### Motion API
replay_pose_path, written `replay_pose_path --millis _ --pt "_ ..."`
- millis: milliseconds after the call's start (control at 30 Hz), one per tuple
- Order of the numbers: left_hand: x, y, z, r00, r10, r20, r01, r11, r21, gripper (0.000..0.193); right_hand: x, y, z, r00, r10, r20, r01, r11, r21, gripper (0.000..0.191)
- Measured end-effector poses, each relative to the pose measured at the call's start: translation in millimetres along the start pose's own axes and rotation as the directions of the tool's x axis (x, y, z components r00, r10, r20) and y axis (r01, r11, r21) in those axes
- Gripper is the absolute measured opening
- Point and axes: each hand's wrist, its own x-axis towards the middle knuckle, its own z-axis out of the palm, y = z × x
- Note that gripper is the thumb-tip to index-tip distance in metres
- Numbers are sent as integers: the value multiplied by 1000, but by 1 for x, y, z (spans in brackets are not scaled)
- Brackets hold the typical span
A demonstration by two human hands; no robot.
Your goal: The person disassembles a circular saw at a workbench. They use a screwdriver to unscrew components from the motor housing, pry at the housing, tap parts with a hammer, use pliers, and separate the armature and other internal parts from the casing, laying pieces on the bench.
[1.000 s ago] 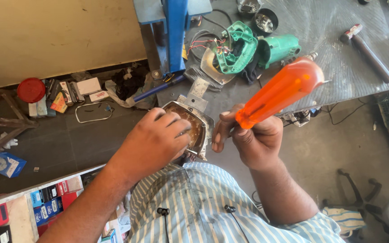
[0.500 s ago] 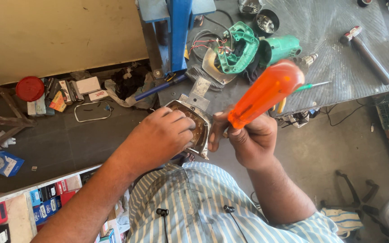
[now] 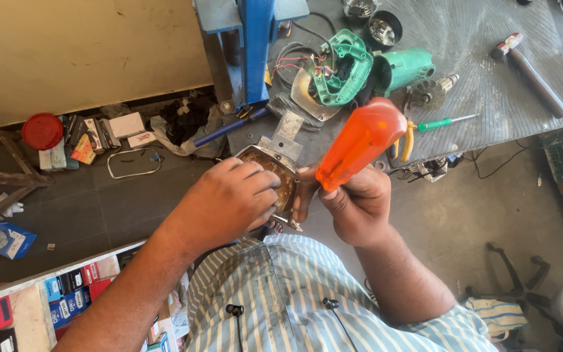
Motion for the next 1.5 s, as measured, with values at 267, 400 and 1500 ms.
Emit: replay_pose_path --millis 267,400,1500 --pt "2 2 -6 1000 -25 -3 25 995 -92 15 2 1 -3 1000 1 19 0 1000 -18 32" --pt "6 1 -6 998 -45 38 47 997 -56 16 1 2 -2 1000 11 18 -10 1000 -21 32" --pt "-68 -23 28 747 -657 -100 404 569 -716 34 69 23 61 980 52 193 -21 988 -156 17"
